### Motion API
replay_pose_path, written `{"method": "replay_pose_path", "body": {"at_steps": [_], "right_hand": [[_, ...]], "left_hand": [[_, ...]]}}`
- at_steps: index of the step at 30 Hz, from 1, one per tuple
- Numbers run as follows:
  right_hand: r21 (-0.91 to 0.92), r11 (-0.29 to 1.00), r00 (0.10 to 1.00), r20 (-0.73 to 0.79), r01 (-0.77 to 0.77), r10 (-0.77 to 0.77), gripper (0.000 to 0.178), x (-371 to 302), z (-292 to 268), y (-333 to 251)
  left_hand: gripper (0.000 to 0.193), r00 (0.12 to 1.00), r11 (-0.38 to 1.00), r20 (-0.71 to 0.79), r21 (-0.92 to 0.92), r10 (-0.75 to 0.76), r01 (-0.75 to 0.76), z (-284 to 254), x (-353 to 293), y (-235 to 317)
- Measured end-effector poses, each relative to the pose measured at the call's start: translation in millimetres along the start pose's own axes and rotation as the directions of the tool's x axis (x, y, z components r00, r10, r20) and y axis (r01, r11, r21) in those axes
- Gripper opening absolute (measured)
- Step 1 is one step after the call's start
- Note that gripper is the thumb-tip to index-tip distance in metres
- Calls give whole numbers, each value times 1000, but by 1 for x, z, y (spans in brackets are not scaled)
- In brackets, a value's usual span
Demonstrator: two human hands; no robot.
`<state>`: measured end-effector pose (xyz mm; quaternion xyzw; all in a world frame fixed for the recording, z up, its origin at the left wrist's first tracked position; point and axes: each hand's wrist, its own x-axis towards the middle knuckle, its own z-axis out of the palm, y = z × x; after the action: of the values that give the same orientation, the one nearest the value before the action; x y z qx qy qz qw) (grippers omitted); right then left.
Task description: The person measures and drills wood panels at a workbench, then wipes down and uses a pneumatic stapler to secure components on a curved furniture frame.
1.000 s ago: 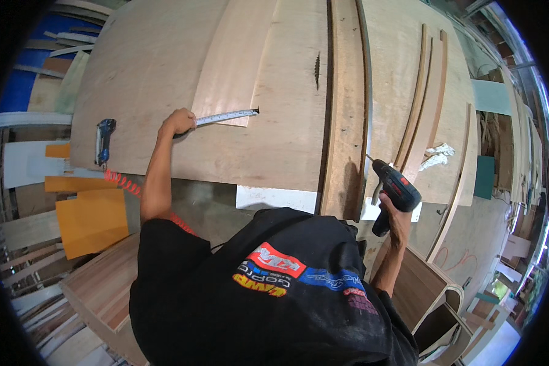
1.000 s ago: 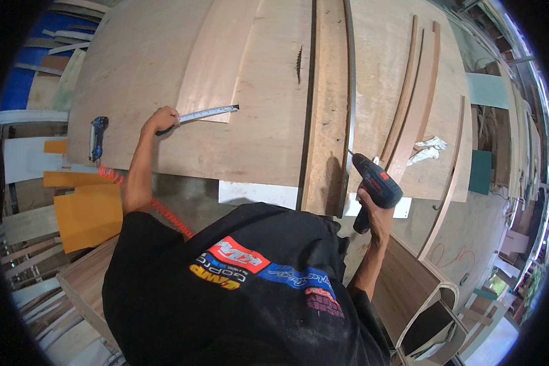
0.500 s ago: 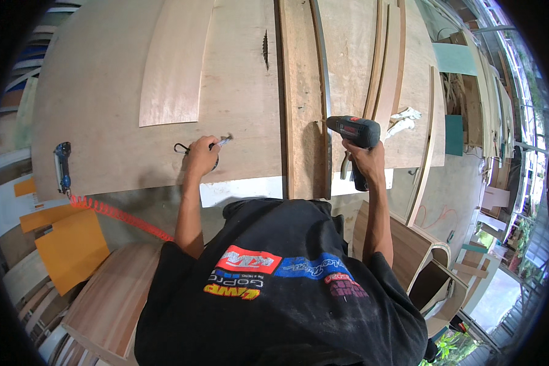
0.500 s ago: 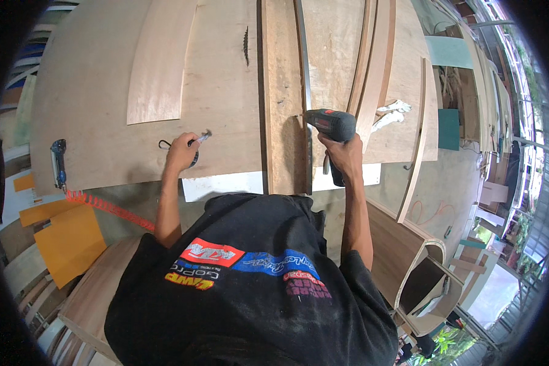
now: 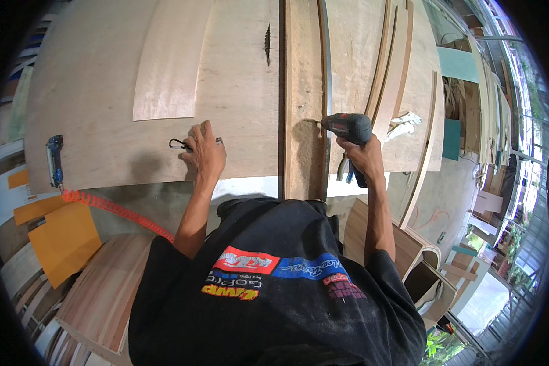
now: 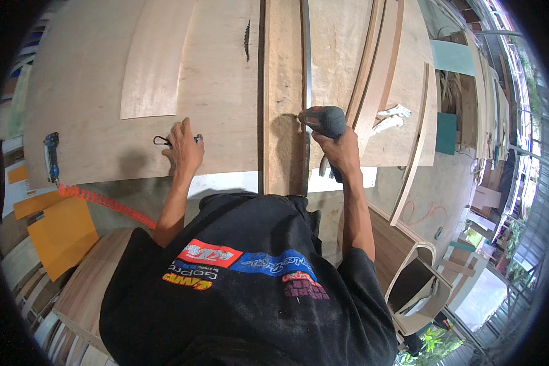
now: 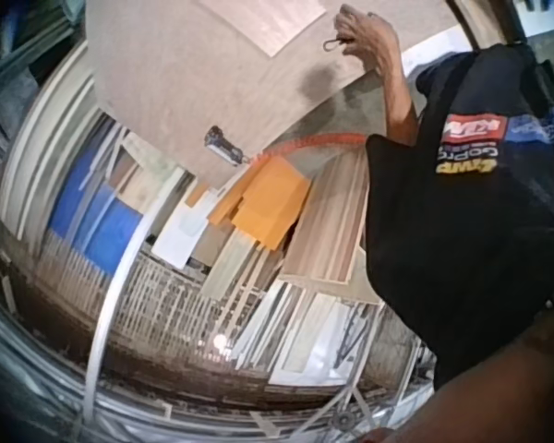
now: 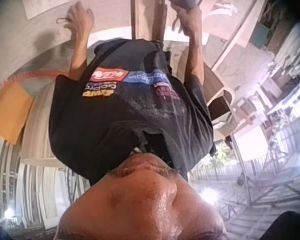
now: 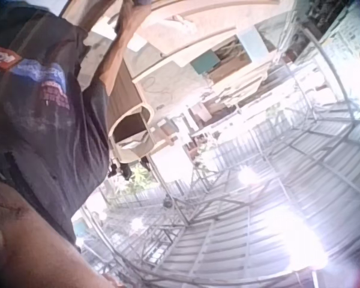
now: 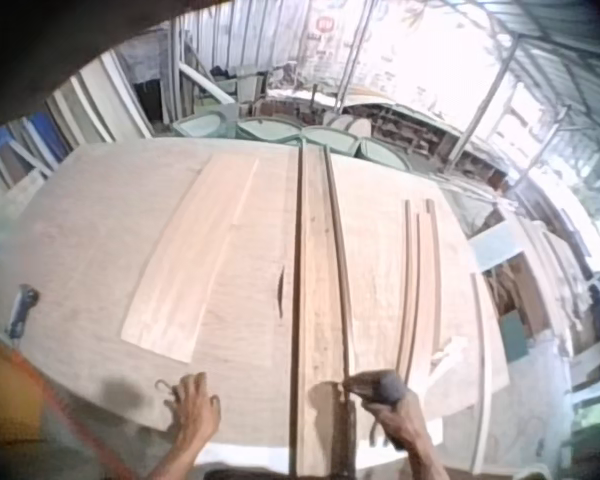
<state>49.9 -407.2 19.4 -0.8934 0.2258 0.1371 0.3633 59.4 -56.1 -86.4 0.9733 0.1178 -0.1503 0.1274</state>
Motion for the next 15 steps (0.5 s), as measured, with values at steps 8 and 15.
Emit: {"method": "replay_pose_path", "body": {"at_steps": [8, 15], "right_hand": [[-84, 994, 996, 73, 66, -60, 33, 9, 5, -13], [-136, 988, 987, 155, 71, -50, 37, 14, -3, -21]], "left_hand": [[60, 957, 958, -33, 35, 287, -286, 13, 4, 38], [65, 948, 740, -51, -613, 313, -277, 68, 4, 137]]}}
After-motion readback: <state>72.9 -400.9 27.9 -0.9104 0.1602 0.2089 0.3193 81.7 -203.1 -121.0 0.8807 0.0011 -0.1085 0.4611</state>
